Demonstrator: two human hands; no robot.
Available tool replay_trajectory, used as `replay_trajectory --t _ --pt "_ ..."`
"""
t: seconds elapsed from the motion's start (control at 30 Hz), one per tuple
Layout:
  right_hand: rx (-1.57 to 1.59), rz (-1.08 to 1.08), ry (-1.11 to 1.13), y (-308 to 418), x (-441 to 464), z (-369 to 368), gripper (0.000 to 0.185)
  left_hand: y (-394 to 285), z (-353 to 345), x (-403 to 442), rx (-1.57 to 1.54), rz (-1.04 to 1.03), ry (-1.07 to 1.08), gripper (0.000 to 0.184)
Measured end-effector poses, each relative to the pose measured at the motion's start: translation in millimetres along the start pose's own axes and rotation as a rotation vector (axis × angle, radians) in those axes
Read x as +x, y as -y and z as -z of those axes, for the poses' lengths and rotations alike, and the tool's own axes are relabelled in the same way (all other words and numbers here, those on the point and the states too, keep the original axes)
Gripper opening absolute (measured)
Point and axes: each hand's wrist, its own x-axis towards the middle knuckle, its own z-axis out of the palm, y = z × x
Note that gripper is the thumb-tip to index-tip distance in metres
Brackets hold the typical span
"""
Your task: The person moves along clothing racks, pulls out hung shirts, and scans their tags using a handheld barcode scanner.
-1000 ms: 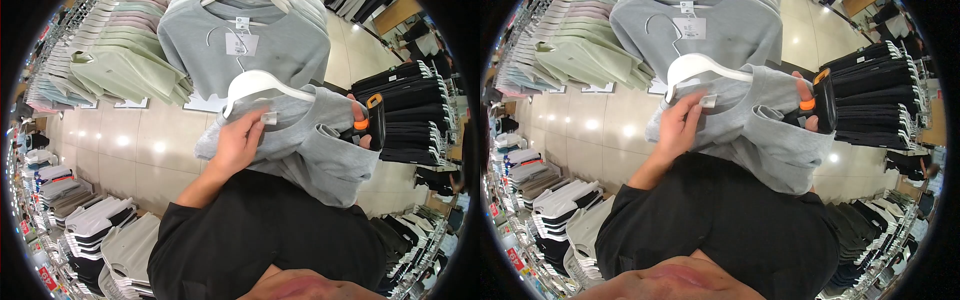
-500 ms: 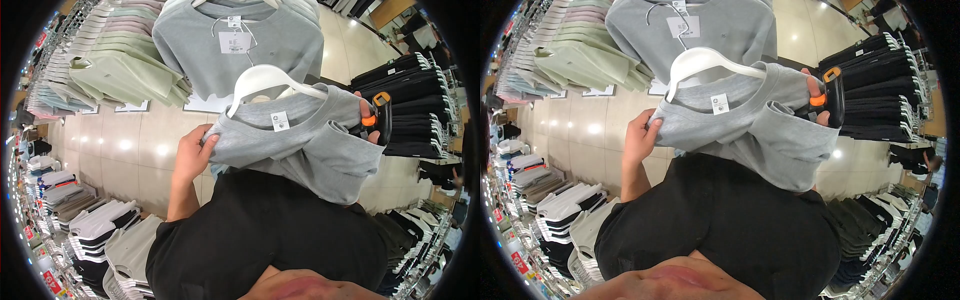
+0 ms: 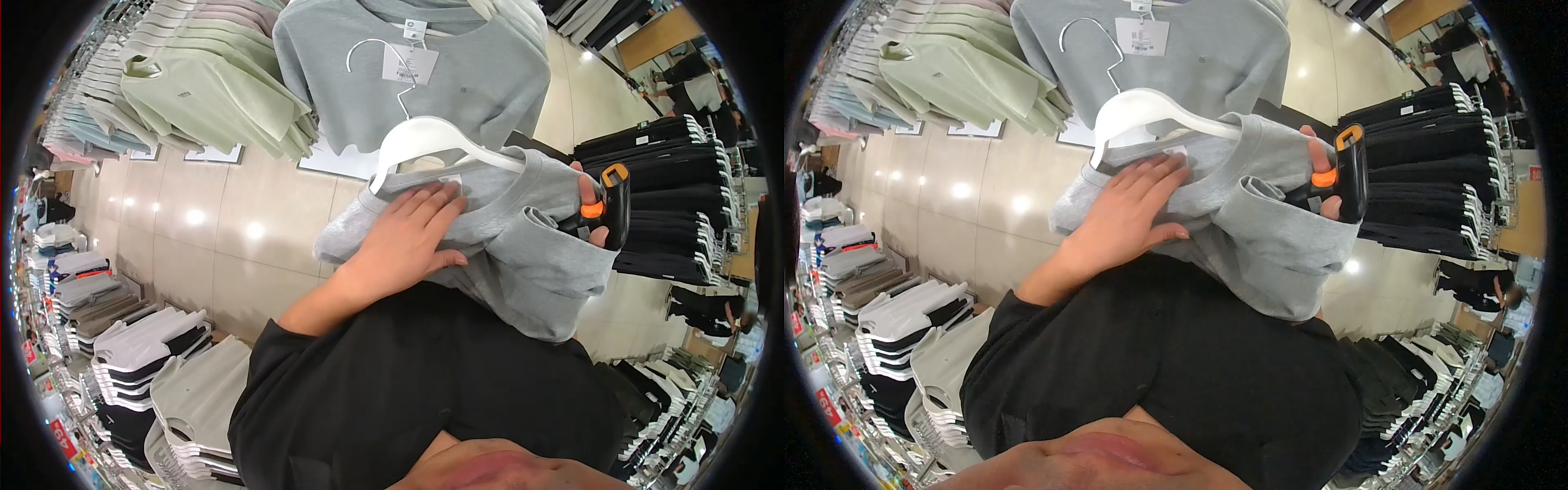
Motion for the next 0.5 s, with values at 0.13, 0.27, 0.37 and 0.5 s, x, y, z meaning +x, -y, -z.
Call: replay_trajectory --t 0.13,0.27,0.37,0.5 --pt "-0.062 0.024 0.018 8 6 12 0.073 25 15 -25 -0.088 -0.046 -0.257 0.053" --pt "-0.103 0.047 0.036 13 0 16 0.070 51 31 -44 0.065 0.309 -0.426 0.037" --pt "-0.127 0.062 0.074 12 17 19 0.068 64 36 -63 -0.368 0.669 -0.179 0.029" --pt "-0.192 0.108 0.101 17 2 22 0.065 61 40 -61 -0.268 0.622 -0.158 0.023"
